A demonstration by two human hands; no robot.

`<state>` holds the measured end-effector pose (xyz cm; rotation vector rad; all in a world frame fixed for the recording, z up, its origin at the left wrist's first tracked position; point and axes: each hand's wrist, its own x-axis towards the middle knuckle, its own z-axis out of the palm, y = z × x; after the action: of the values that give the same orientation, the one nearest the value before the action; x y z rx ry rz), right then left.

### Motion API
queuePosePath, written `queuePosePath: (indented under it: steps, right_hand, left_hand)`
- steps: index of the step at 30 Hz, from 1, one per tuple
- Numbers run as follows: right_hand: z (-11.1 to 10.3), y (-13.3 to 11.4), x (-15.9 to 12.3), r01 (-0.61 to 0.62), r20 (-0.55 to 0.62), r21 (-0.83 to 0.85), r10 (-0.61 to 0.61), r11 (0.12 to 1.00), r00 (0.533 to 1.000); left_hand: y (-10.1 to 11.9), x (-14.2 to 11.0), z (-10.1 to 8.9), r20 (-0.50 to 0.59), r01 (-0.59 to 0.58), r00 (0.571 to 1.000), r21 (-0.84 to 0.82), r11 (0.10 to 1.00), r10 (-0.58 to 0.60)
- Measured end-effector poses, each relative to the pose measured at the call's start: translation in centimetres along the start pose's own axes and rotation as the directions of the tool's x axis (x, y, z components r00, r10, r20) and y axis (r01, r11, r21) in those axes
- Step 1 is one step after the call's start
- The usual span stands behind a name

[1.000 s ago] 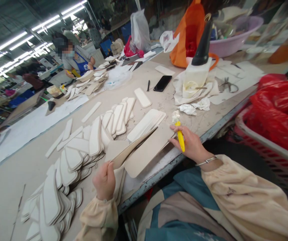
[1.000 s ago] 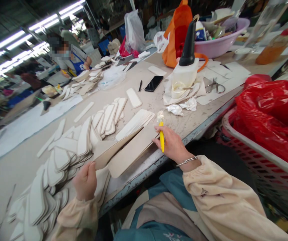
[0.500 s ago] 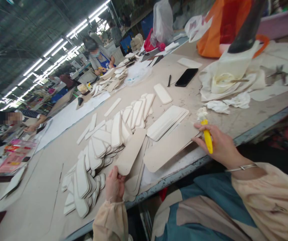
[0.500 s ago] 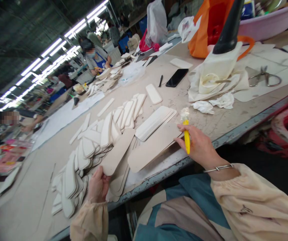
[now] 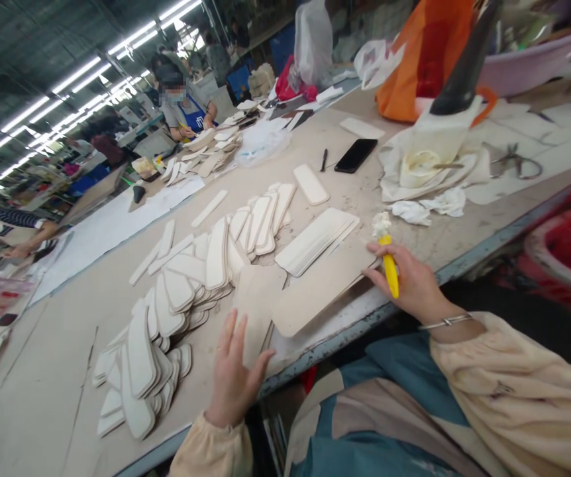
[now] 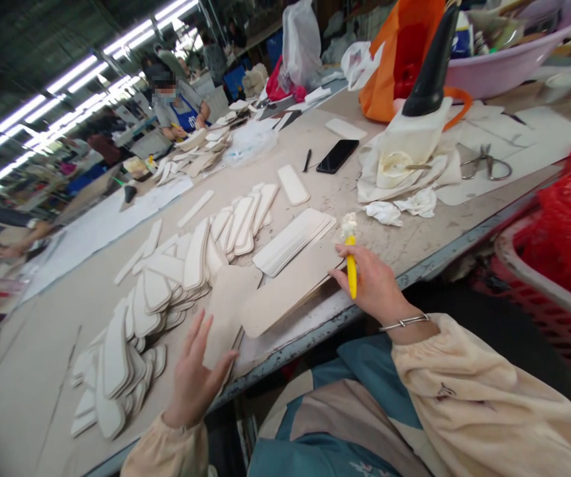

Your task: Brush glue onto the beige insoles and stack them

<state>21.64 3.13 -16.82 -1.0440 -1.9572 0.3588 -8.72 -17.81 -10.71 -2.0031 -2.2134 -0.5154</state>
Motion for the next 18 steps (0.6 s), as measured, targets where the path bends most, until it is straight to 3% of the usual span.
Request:
queuePosePath:
  steps: [2,4,7,10,12,15,17,18]
  right_hand:
    - [0.0,0.0,0.0,-0.018,0.007,-0.003,0.018,1.0,1.0]
    - [0.0,0.1,0.0,-0.035,0.022,-0.002,0.035,0.999,0.999]
    - [-0.1,0.0,0.0,-0.052,0.035,0.013,0.052,0.999,0.998]
    - [-0.3,-0.2,0.1,-0.073,0.045,0.026,0.072,0.997,0.996]
    - [-0.4,-0.3,0.2,-0.086,0.055,0.032,0.085,0.996,0.995]
    - [-0.4,-0.3,0.3,-0.1,0.069,0.043,0.097,0.994,0.993]
    - [-0.4,-0.2,0.3,-0.105,0.074,0.039,0.102,0.994,0.992]
    - [-0.3,-0.2,0.3,-0.106,0.075,0.033,0.103,0.994,0.992]
  left_hand:
    - [1.3,1.7,0.9,0.126,-0.195,0.973,-0.002,0.981,0.193]
    - [1.8,3.0,1.6,0.189,-0.31,0.933,-0.009,0.951,0.306]
    - [1.5,4.2,1.9,0.195,-0.38,0.904,-0.039,0.924,0.38]
    - [1.1,4.6,1.6,0.156,-0.386,0.906,-0.08,0.919,0.394]
    - [0.9,4.7,1.4,0.086,-0.325,0.939,-0.093,0.941,0.333]
    - [0.4,4.5,1.3,-0.108,-0.102,0.989,-0.023,0.995,0.099]
    - [-0.3,4.1,1.2,-0.21,0.131,0.969,0.001,0.991,-0.128]
    - [-0.7,3.9,1.0,-0.23,0.26,0.939,-0.015,0.965,-0.257]
